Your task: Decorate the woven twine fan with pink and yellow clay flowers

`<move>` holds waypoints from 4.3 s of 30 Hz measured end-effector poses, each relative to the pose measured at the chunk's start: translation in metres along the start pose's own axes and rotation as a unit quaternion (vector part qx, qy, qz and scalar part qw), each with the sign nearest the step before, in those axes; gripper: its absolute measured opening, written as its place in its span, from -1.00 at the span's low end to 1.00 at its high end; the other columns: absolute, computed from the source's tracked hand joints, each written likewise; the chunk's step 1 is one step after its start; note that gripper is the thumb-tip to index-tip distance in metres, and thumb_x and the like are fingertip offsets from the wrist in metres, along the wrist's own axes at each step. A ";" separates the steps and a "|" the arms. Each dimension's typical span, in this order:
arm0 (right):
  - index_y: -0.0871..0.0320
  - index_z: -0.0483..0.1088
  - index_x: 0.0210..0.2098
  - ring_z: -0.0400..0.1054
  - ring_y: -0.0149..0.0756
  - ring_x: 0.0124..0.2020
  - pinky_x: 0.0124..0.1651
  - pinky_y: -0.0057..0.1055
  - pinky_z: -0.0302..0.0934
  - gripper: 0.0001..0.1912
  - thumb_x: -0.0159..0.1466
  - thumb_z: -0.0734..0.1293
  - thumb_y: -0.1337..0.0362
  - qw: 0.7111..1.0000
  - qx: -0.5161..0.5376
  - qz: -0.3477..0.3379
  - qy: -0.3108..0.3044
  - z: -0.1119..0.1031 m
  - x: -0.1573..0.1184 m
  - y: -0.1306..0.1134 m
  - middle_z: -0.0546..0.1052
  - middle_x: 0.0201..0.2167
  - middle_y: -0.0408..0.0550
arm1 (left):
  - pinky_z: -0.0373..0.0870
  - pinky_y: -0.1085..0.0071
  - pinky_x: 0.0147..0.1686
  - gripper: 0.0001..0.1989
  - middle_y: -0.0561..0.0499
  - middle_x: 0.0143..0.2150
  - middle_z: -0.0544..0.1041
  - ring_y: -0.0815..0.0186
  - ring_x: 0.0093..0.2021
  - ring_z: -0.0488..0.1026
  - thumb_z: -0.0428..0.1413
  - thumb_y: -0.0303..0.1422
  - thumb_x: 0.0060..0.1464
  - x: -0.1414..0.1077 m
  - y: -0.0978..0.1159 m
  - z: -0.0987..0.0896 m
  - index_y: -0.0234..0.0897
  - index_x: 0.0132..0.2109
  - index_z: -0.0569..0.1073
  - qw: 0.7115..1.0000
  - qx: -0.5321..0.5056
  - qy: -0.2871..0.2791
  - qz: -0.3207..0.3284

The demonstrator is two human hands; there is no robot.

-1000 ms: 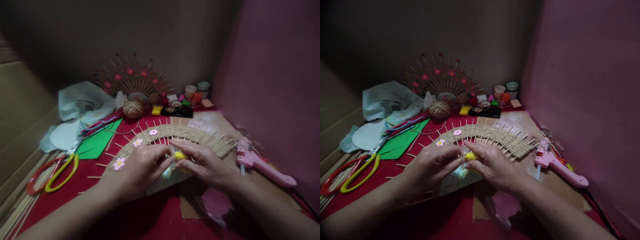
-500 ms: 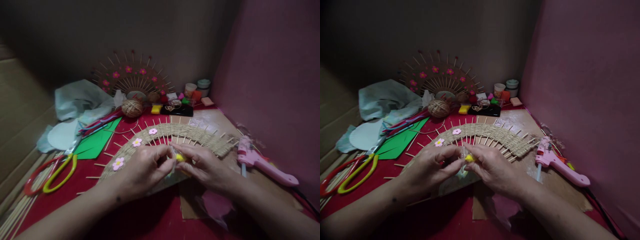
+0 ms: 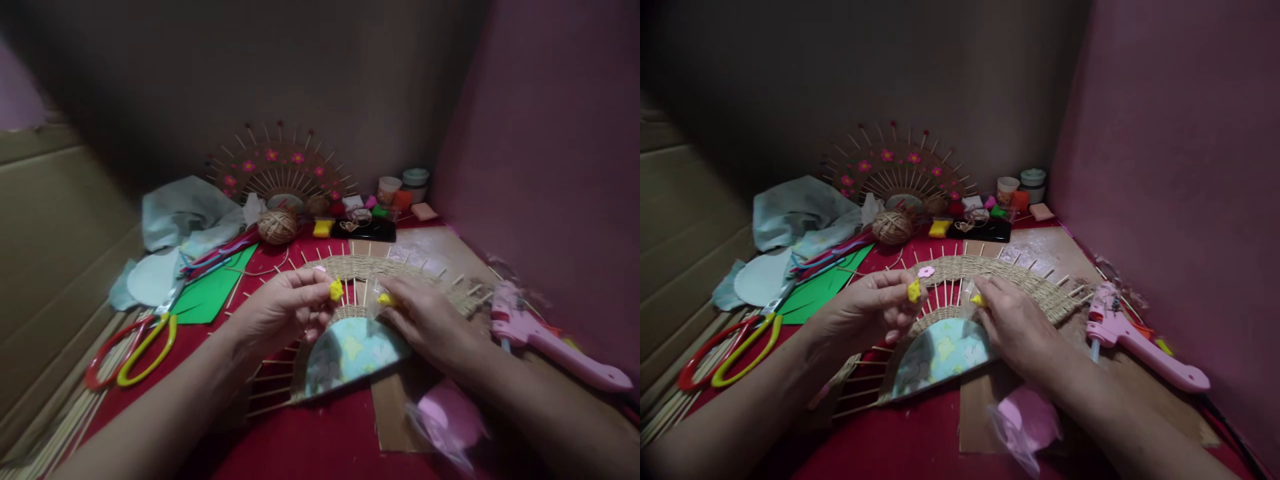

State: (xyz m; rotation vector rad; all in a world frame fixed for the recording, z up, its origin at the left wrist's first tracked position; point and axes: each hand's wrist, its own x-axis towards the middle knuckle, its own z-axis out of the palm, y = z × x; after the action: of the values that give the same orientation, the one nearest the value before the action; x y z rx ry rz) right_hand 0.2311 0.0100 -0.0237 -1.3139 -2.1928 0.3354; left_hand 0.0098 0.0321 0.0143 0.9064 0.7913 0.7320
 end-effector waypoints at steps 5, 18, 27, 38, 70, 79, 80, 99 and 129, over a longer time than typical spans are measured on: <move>0.30 0.33 0.02 0.34 -0.13 -0.22 -0.17 -0.19 0.26 -0.63 0.22 0.16 0.45 0.998 -0.065 -0.003 0.008 0.000 0.000 0.002 0.45 -0.24 0.09 | 0.28 0.62 -0.74 -0.89 -0.10 -0.38 0.58 0.47 -0.61 0.42 0.19 -0.43 -0.02 0.001 -0.001 -0.002 -0.39 -0.45 0.45 0.999 0.025 -0.016 0.011; 0.26 0.42 -0.16 0.31 -0.16 -0.30 -0.25 -0.28 0.18 -0.74 0.20 0.18 0.45 0.981 -0.195 0.020 -0.007 -0.007 0.003 0.016 0.44 -0.35 0.08 | 0.43 0.58 -0.52 -0.77 0.00 -0.40 0.51 0.51 -0.52 0.42 0.23 -0.49 -0.05 -0.002 0.002 0.001 -0.32 -0.17 0.54 0.997 -0.007 0.049 0.053; 0.31 0.36 -0.01 0.30 -0.14 -0.28 -0.25 -0.26 0.17 -0.58 0.15 0.15 0.53 0.979 -0.200 0.023 -0.028 -0.004 0.004 0.021 0.45 -0.30 0.12 | 0.41 0.58 -0.54 -0.81 0.02 -0.41 0.53 0.46 -0.50 0.46 0.26 -0.53 -0.12 -0.004 0.013 -0.005 -0.32 -0.27 0.53 0.991 0.015 0.068 0.112; 0.31 0.16 0.18 0.21 -0.02 -0.01 0.00 -0.05 0.16 -0.37 0.08 0.19 0.51 0.990 -0.132 -0.039 -0.017 -0.009 -0.001 0.012 0.38 -0.01 0.18 | 0.43 0.49 -0.44 -0.91 0.05 -0.48 0.51 0.43 -0.51 0.45 0.23 -0.47 -0.04 -0.008 0.001 0.001 -0.33 -0.32 0.50 0.980 0.149 0.038 0.126; 0.18 0.40 -0.49 0.31 -0.45 -0.47 -0.37 -0.49 0.16 -0.78 0.28 0.24 0.35 0.971 0.232 0.015 0.047 -0.004 -0.008 -0.043 0.45 -0.54 -0.18 | 0.36 0.33 -0.33 -0.71 -0.16 -0.21 0.49 0.24 -0.26 0.41 0.03 -0.54 0.14 -0.026 -0.025 0.012 -0.44 0.02 0.38 0.505 0.705 -0.008 0.499; 0.12 0.46 -0.40 0.33 -0.45 -0.44 -0.39 -0.52 0.17 -0.82 0.27 0.28 0.21 0.928 0.338 0.125 0.099 -0.014 -0.007 -0.029 0.48 -0.50 -0.19 | 0.42 0.53 -0.44 -0.97 0.05 -0.42 0.50 0.43 -0.44 0.45 0.16 -0.43 0.08 -0.021 0.000 0.016 -0.27 -0.28 0.49 0.930 0.269 0.086 0.234; 0.11 0.48 -0.38 0.34 -0.45 -0.43 -0.37 -0.52 0.18 -0.83 0.26 0.29 0.20 0.917 0.362 0.133 0.097 -0.013 -0.007 -0.028 0.50 -0.49 -0.18 | 0.41 0.54 -0.51 -0.96 0.06 -0.46 0.49 0.44 -0.50 0.44 0.16 -0.41 0.09 -0.019 0.000 0.015 -0.28 -0.27 0.48 0.952 0.224 0.077 0.194; 0.10 0.49 -0.37 0.33 -0.51 -0.50 -0.48 -0.60 0.19 -0.93 0.16 0.39 0.25 0.873 0.452 0.154 0.101 -0.009 -0.007 -0.027 0.51 -0.51 -0.20 | 0.37 0.59 -0.79 -0.91 0.04 -0.56 0.53 0.40 -0.68 0.43 0.18 -0.41 0.04 -0.011 -0.005 0.010 -0.35 -0.27 0.50 0.998 0.007 -0.003 0.054; 0.09 0.48 -0.39 0.33 -0.47 -0.48 -0.42 -0.51 0.24 -0.95 0.13 0.43 0.31 0.828 0.502 0.164 0.188 -0.018 -0.003 -0.016 0.47 -0.50 -0.20 | 0.36 0.70 -0.71 -0.90 0.01 -0.48 0.51 0.52 -0.61 0.41 0.10 -0.58 0.06 -0.003 0.016 -0.005 -0.40 -0.28 0.51 0.986 -0.045 0.085 0.134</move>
State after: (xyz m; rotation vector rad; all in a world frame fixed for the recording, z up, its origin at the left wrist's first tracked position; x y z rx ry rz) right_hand 0.2310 -0.0011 -0.0026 -0.9771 -1.1111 1.0791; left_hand 0.0010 0.0381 0.0273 0.8852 0.7873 1.0850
